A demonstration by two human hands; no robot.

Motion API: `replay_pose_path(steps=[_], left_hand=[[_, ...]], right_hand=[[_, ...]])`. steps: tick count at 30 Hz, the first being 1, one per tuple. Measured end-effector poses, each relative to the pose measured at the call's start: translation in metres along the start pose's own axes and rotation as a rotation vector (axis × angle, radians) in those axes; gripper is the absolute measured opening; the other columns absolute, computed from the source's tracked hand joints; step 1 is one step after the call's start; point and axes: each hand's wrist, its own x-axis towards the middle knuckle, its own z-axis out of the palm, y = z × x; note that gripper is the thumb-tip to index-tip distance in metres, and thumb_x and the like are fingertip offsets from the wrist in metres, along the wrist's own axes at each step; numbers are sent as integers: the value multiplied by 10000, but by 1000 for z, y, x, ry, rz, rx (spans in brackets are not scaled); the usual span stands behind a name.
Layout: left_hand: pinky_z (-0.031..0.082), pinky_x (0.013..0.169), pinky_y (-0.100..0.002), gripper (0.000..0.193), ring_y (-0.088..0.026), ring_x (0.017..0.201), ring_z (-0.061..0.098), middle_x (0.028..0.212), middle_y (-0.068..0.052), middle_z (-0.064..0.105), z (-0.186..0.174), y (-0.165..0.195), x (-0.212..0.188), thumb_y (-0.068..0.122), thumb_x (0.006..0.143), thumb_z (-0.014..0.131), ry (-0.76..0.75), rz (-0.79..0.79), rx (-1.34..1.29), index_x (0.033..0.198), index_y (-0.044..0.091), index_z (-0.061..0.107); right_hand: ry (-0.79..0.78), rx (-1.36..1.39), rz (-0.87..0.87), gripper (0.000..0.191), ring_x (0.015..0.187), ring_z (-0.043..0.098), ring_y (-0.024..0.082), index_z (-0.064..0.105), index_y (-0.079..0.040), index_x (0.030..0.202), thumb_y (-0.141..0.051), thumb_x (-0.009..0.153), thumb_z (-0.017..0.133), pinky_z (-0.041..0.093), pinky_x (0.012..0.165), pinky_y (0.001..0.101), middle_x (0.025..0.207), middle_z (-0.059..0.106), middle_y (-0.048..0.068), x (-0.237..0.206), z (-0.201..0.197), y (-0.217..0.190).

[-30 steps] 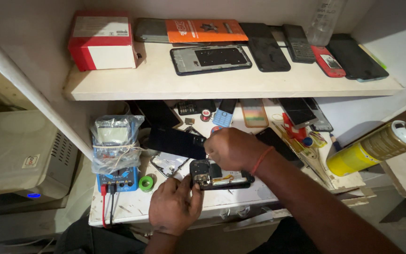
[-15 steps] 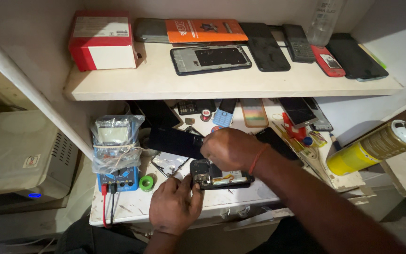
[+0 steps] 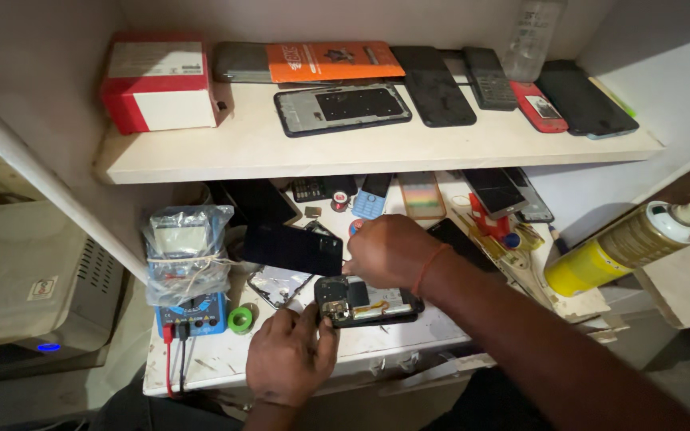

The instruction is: The person repairs a disassembled smartphone on a cluttered workbench, using a screwdriver and pry tool to work on the internal components and battery area of the phone. They reposition the phone body and other phones on the bench while continuing to work on the device, then lift the phone at the end.

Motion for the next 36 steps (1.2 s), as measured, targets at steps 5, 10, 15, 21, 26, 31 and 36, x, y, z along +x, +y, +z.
replay_pose_path(steps=[5,10,15,21,26,31,36], left_hand=[[517,558,-444,271,-305,621,633,701,-98,616,-1,2,0,268,814,724,-9,-13,28,1002,85,796],[514,545,-431,267,-290,613,631,700,-89,607,-1,1,0,255,810,726,4,2,19,999,78,789],[514,544,-431,257,-295,616,629,705,-87,610,0,1,0,256,802,728,19,11,30,987,88,788],[524,553,-428,287,-287,621,641,724,-96,618,0,-3,0,264,815,726,-73,-16,19,1008,58,776],[524,572,-442,286,-309,638,643,719,-108,624,1,-3,-2,264,816,714,-50,-19,3,1007,65,787],[541,619,-443,357,-313,694,660,777,-130,643,2,-8,-4,209,773,666,-66,18,-9,1066,31,766],[548,639,-451,420,-318,705,662,783,-135,644,3,-10,-7,200,731,653,-77,9,-9,1098,26,762]], right_hand=[[-2,-73,-114,235,803,719,346,778,-87,758,-299,845,726,571,754,461,797,742,161,4,8,-1],[182,-30,-260,90,826,723,331,769,-98,788,-123,732,702,576,714,452,854,742,112,3,3,-3],[-59,-21,-4,333,872,713,335,754,-63,853,-396,850,755,574,789,443,908,702,166,-3,-6,-6],[-180,26,1,321,842,721,320,758,-76,881,-382,930,676,568,789,456,878,710,161,5,-8,-6],[-21,53,-97,306,865,714,312,739,-69,840,-369,866,686,566,774,442,853,718,137,0,-9,-4],[-17,44,-90,288,872,715,299,731,-91,858,-361,942,674,563,787,454,864,724,115,1,-6,-7],[224,292,-235,97,849,694,317,660,-91,898,-142,835,713,551,756,464,853,683,93,-3,3,-2]])
